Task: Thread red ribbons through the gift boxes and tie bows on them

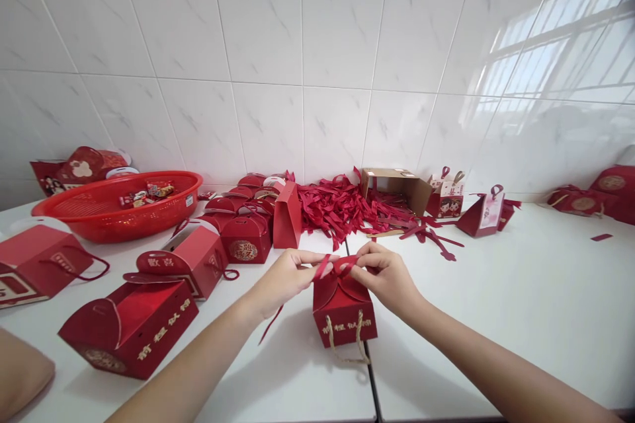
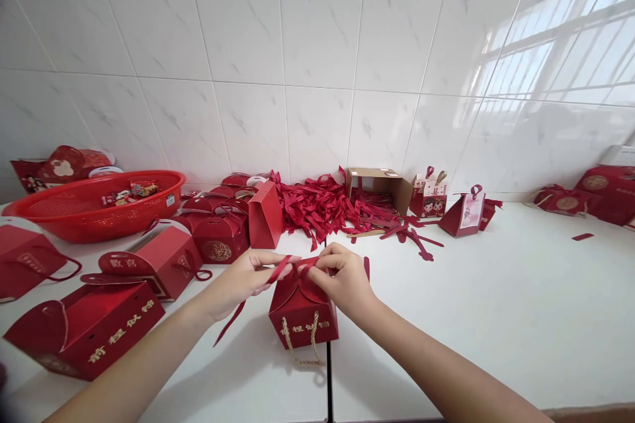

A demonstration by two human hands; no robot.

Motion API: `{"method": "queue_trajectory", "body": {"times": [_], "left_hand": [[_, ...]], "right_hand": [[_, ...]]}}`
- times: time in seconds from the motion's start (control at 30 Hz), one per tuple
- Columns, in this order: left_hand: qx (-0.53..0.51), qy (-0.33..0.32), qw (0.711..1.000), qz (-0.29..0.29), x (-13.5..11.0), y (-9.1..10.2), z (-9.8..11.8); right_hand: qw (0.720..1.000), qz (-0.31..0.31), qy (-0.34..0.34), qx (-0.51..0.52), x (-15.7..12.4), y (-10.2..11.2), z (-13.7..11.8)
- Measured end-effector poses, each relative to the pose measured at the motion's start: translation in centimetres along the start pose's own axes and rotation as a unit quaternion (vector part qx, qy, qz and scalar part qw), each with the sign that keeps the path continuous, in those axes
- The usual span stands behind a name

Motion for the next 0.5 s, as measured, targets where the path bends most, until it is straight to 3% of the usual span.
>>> {"method": "queue_trajectory", "body": {"times": [0.1,0.2,0.37,0.5], "left_hand": [[0.114,-0.097,0.984,0.092,-0.6,-1.2,0.2],[0.201,-0.149,0.961,0.120,-1.0,-2.2,-0.1],[0.241,-0.202,0.944,0.103,-1.4,-2.3,-0.4],[0.289,-0.219,0.931,0.032,-1.5,-1.7,0.3]], "right_hand": [[0.996,-0.063,-0.041,0.055,0.0,-1.2,-0.4],[0.986,-0.091,-0.092,0.107,0.0,-1.9,-0.6],[0.969,-0.113,-0.164,0.146,0.1,-2.0,-0.1],[0.975,-0.179,-0.096,0.090,1.0,-1.7,0.3]]}}
Point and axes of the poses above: each hand's wrist, its own x-axis towards the middle knuckle, its own y-axis out of the back of the hand, z = x × y, the point moved 4 cm from there along x, towards the middle knuckle, and after that the axes turned 6 degrees about y, right-handed, at the moved point
